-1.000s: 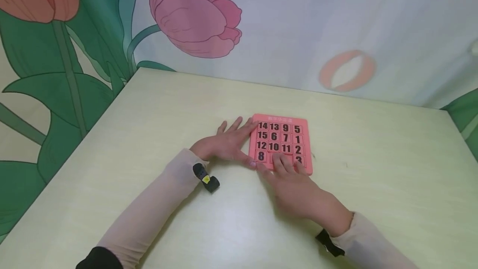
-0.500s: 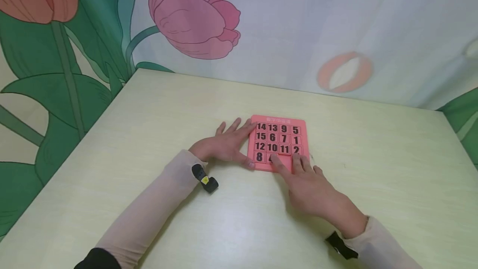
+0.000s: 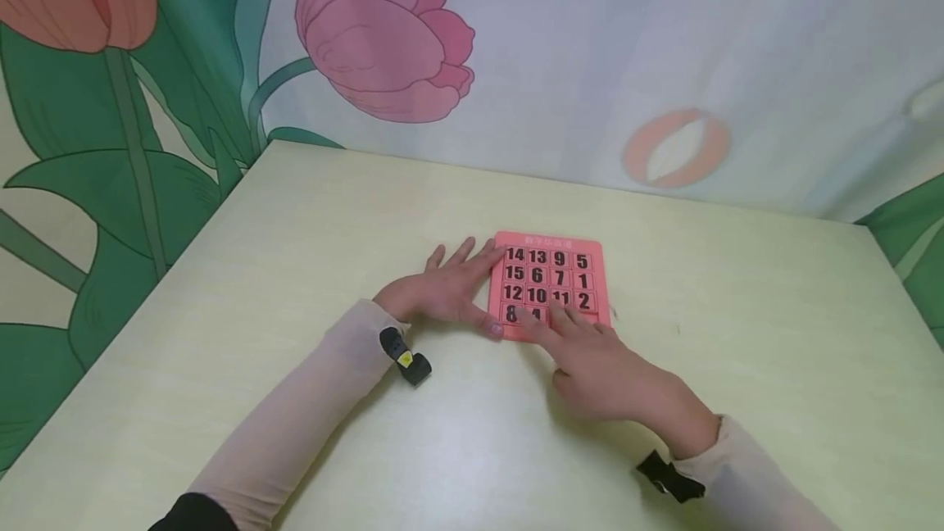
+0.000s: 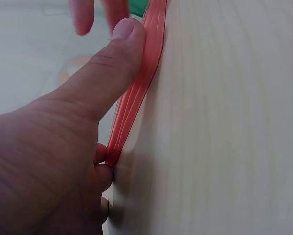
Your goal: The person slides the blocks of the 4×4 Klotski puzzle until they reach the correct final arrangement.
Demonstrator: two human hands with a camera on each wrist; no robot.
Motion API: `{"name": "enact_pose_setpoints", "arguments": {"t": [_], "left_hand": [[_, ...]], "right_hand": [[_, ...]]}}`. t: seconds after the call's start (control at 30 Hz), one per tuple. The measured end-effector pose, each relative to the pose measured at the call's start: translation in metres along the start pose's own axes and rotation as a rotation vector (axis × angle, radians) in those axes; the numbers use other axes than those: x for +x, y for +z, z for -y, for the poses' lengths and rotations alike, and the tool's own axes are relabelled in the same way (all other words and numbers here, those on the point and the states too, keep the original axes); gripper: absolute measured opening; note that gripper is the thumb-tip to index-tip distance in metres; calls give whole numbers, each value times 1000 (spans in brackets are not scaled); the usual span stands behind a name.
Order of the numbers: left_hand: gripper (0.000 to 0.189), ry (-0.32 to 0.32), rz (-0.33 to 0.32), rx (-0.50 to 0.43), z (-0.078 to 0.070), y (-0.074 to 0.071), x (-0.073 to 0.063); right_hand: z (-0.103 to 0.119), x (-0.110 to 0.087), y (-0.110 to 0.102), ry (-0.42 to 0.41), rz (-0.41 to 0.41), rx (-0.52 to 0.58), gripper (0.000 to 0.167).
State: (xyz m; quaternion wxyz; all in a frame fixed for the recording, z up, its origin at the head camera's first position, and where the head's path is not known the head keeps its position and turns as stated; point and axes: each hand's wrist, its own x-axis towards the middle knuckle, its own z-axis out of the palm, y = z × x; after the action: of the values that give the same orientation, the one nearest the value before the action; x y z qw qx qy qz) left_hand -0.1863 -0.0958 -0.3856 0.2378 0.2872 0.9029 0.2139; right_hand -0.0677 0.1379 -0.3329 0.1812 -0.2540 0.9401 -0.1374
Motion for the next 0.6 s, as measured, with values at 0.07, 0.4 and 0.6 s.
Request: {"name": "enact_pose_setpoints", "arguments": {"t": [0.07, 0.4, 0.6], "left_hand": [[127, 0, 3, 1, 1, 2, 1], [127, 6, 9, 9, -1, 4, -2], [126, -1, -1, 16, -3, 0, -3]], "right_hand": [[-6, 1, -1, 19, -26, -34, 70], [-21, -8, 7, 31, 0, -66, 70], [-12, -19, -5, 19, 34, -86, 68]]}}
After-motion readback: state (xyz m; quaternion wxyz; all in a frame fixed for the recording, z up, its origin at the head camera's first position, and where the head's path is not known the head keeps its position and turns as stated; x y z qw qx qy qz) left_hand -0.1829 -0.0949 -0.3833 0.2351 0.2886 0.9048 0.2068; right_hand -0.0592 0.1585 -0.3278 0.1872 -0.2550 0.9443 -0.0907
